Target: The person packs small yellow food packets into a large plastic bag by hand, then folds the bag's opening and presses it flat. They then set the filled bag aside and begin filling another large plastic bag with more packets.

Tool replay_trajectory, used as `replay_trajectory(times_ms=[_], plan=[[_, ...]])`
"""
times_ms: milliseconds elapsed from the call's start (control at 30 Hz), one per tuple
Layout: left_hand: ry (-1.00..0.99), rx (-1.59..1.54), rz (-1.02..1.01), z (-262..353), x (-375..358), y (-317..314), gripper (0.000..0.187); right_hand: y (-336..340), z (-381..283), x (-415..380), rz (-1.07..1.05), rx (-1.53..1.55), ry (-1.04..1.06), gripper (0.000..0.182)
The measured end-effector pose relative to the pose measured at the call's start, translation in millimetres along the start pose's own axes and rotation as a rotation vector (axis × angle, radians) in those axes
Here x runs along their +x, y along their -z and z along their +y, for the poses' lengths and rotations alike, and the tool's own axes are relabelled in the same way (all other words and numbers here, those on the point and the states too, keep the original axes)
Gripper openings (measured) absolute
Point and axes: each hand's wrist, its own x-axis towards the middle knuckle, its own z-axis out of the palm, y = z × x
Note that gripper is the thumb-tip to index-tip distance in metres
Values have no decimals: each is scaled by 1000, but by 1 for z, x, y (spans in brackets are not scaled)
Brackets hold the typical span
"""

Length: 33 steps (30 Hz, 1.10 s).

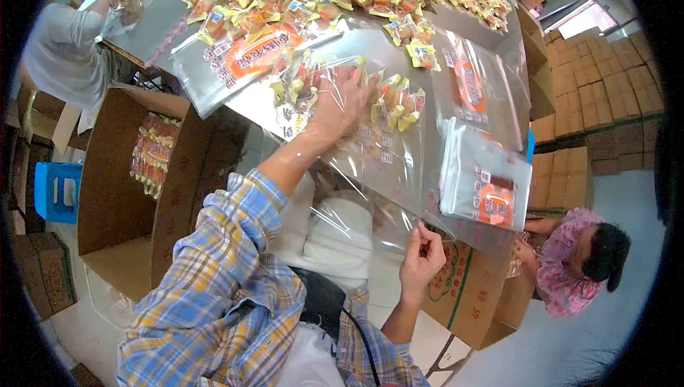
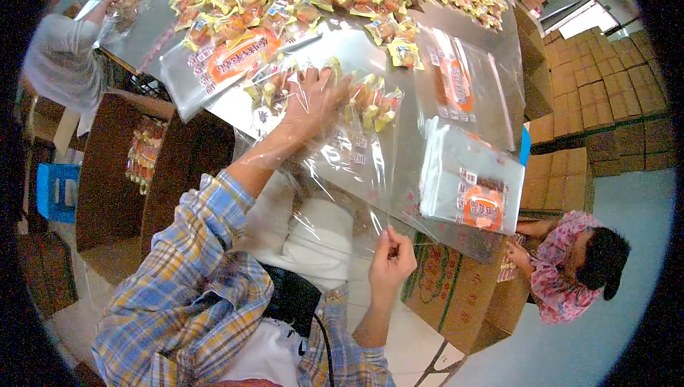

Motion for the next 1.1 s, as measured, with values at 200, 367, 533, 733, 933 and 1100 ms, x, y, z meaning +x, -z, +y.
replay_trajectory(times_ms=[200, 367, 533, 733, 933, 1100], plan=[[50, 58, 78, 3, 1, -9, 54, -11, -30, 10, 175, -334, 294, 13], [46, -64, 147, 4, -4, -14, 38, -49, -84, -23, -476, 30, 733, 36], [37, -151, 138, -5, -9, -29, 46, -141, -53, 1, -514, -175, 563, 44], [-46, -206, 112, -12, -20, -17, 58, -114, -127, 66, -579, -168, -91, 46], [43, -407, 32, -1, -23, -15, 57, -104, -117, 54, -567, -683, 259, 42], [207, -491, -39, 12, -15, -33, 59, -124, -103, 54, -436, -637, 510, 47]])
